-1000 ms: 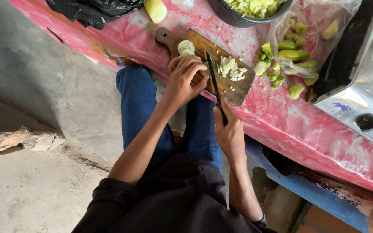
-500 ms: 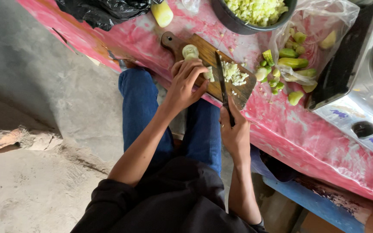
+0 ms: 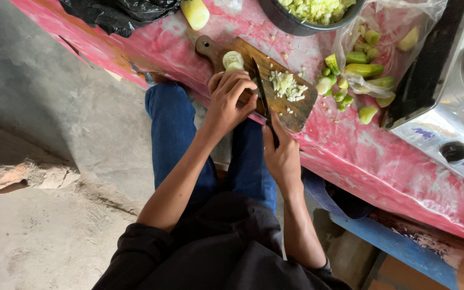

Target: The person uses a knife to chop a green vegetable on a wooden cutting board while seated at a table.

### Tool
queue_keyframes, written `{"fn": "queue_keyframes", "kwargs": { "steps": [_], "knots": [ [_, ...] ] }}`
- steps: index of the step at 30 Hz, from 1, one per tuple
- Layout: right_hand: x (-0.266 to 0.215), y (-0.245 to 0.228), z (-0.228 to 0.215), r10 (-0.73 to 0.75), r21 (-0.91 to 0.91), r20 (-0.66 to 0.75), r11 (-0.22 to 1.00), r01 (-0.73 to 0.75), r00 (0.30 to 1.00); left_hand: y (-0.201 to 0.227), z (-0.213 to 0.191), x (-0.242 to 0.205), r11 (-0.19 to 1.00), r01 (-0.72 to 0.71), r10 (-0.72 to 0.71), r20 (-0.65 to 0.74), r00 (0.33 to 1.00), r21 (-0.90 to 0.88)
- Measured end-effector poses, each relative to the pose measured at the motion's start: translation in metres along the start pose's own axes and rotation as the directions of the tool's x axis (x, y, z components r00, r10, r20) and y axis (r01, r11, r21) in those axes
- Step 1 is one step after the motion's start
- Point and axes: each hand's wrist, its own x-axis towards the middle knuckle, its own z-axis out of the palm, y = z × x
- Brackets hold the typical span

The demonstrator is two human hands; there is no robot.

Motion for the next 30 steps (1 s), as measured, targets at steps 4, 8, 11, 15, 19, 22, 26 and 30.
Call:
{"fn": "queue_keyframes", "kwargs": {
  "steps": [4,8,11,15,19,22,26,30],
  "knots": [
    [0.004,-0.014,-0.002,0.050,0.021,0.001,0.999,-0.050,0.999,0.001,-0.002,0.002,0.999,0.004,-0.005,-0.010,1.000,-0.036],
    [-0.007,-0.027,-0.009,0.196,0.043,0.060,0.979,-0.198,0.979,0.000,0.000,-0.003,0.999,0.011,-0.013,-0.033,0.999,-0.047],
    [-0.009,-0.028,-0.012,0.203,0.027,0.069,0.978,-0.205,0.977,-0.005,0.003,-0.003,0.999,-0.002,-0.001,-0.057,0.998,-0.052],
    [-0.010,-0.022,-0.010,0.192,0.028,0.072,0.981,-0.194,0.979,-0.007,0.008,-0.006,0.998,0.003,-0.008,-0.076,0.997,-0.063],
    [-0.007,-0.010,-0.003,0.055,-0.024,0.035,0.998,-0.055,0.998,-0.006,0.008,-0.007,0.999,0.012,-0.014,-0.071,0.997,-0.037],
    [-0.001,-0.002,0.003,-0.201,-0.065,-0.045,0.978,0.198,0.978,-0.005,0.009,-0.005,1.000,0.012,-0.014,-0.092,0.996,-0.022],
    [-0.001,-0.005,0.004,-0.061,-0.057,-0.016,0.997,0.060,0.998,-0.003,0.007,-0.007,0.999,0.027,-0.030,-0.085,0.996,-0.030],
    [-0.002,-0.017,-0.004,0.200,0.025,0.035,0.979,-0.201,0.979,-0.002,0.006,-0.003,1.000,0.020,-0.021,-0.100,0.995,-0.008]
  ]
}}
